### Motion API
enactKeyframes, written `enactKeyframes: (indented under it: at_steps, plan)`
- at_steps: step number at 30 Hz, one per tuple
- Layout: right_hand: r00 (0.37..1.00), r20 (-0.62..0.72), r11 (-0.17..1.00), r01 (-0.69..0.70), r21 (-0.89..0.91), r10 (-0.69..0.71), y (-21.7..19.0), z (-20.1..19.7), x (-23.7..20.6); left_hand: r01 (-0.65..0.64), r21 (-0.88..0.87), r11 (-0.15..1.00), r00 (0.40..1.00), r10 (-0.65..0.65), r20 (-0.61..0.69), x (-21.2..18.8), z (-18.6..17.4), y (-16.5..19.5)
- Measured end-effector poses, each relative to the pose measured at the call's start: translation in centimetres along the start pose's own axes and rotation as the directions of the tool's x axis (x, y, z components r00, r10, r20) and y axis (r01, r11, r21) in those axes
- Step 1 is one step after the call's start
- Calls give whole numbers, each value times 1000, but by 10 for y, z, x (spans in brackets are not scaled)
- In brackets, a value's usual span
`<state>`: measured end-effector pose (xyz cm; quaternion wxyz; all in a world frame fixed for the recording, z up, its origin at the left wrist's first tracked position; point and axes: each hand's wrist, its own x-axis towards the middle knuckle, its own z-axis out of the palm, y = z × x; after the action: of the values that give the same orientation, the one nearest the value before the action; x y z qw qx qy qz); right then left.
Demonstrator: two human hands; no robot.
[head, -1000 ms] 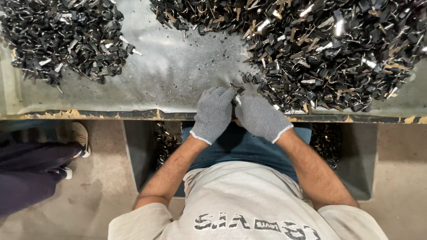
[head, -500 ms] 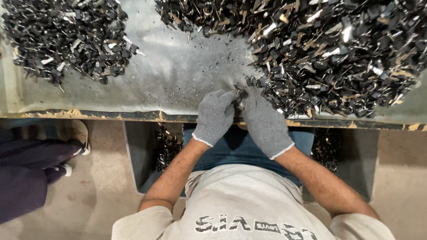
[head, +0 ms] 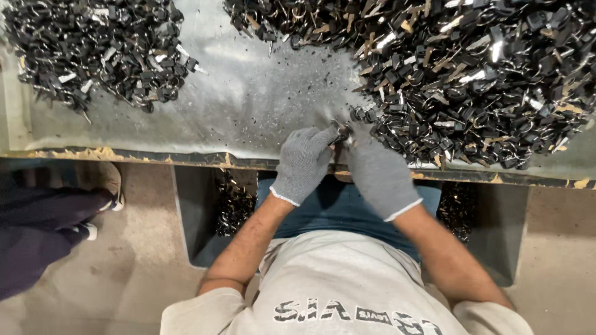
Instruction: The person sits at a workbench covered with piles of small black metal components and picks them up one at a time, turning each piece over in their gloved hands before dropping it into a bin below the bench. The sorting and handling of individual pieces continues throughout the episode.
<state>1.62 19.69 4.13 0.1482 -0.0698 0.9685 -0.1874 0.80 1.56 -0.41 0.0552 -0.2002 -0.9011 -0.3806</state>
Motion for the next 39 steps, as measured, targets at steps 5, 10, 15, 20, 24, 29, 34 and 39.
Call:
enactKeyframes:
  at_steps: [5,10,15,20,24,29,34,39]
  plan:
    - [932,-217,957,283,-60,-289,-1,-1,1,57,24,998,990,-53,-128,6,-14,2]
    - [997,-57,999,43,6,-43,3,5,-2,-10,223,975,909,102,-404,32,-22,14]
    - [994,-33,990,105,-90,-109,7,15,-8,-216,70,974,969,222,-111,73,2,18]
    - [993,103,997,61,-38,-57,13,4,-11,-239,246,939,971,237,39,59,8,4]
    - [978,-85,979,194,57,-189,12,0,-10,-197,343,919,980,195,39,43,11,0]
    - [988,95,990,127,-56,-121,13,3,-3,-87,-86,993,996,86,-11,57,4,-5]
    - [990,25,988,139,-75,-137,11,4,-3,-146,134,980,988,137,75,97,9,-3]
    - [993,1,992,118,-45,-118,13,6,-8,-27,239,971,996,6,90,95,24,13]
